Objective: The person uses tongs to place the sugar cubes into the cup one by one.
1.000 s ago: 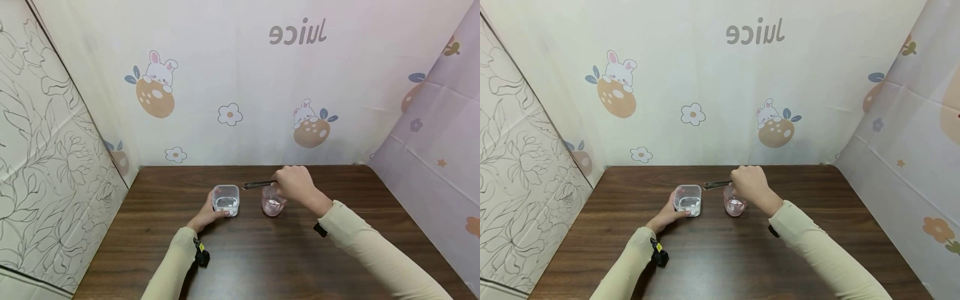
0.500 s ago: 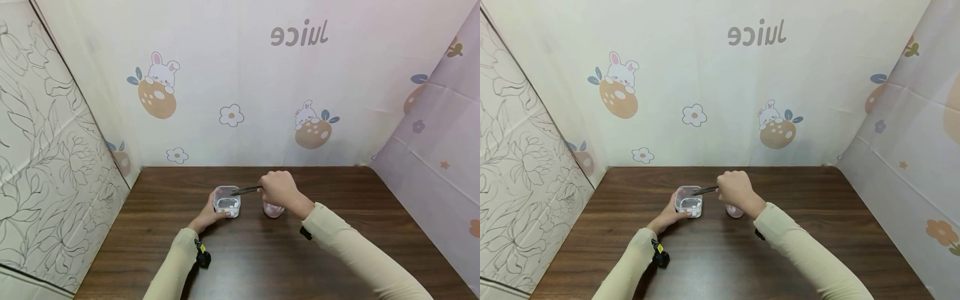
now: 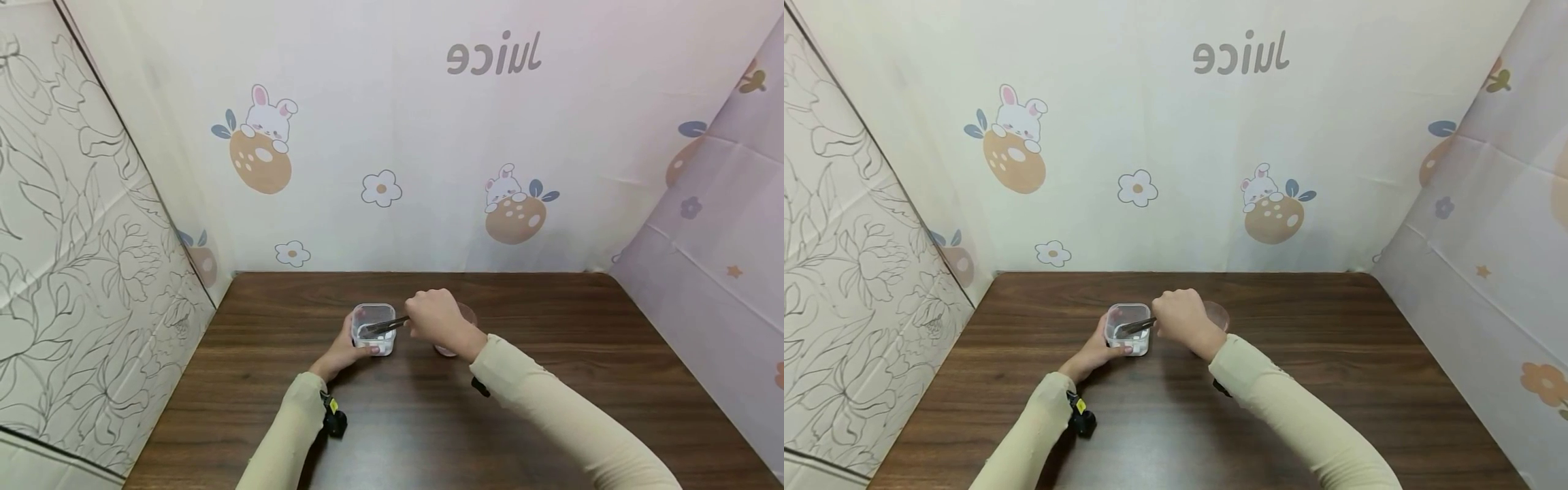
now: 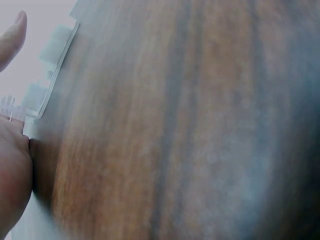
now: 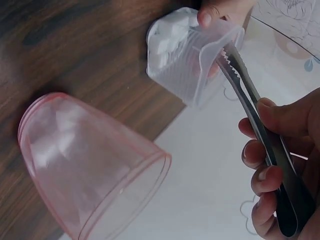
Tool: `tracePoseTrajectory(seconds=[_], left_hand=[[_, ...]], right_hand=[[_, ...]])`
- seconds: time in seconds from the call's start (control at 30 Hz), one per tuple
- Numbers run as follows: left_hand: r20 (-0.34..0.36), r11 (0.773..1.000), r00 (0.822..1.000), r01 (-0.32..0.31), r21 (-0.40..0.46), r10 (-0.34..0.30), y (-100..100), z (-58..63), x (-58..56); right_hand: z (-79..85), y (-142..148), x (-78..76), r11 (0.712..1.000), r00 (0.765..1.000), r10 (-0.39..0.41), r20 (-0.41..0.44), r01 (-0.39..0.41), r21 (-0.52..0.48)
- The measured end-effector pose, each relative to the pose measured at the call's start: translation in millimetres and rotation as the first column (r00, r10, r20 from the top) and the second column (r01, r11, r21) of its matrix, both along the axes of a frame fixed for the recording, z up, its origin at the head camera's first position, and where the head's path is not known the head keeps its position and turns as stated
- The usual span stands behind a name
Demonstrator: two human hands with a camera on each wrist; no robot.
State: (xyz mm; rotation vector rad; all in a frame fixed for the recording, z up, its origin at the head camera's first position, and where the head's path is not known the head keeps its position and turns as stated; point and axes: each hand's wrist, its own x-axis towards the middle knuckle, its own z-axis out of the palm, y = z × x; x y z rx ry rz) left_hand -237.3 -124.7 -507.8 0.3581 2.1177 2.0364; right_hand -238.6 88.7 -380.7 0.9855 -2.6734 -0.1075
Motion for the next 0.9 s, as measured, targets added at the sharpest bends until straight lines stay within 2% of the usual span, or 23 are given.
tracePoseTrajectory(seconds=[0.43,0.53,0.77,0.9], left_hand=[[0.01,1.0,1.0,-0.005,-0.022,0.005,0.0,0.5,-1.4],[-0.006,1.0,1.0,-0.006,-0.027,0.006,0.0,-1.4,-2.4],[0.01,1.0,1.0,-0.021,-0.02,0.021,-1.5,-24.7,-14.5],[0.009,0.998,1.0,-0.029,-0.058,0.03,-1.4,-27.2,-14.9]], right_hand=[[-9.5,-20.0,-5.3,0.998,1.0,0.017,-0.005,-0.017,0.058],[-10.1,-23.5,-5.3,0.997,1.0,0.011,-0.008,-0.011,0.081],[-11.5,-28.9,-4.1,0.994,1.0,0.015,-0.017,-0.013,0.112],[-12.3,-29.9,-2.0,0.993,0.998,0.035,-0.042,-0.03,0.117]])
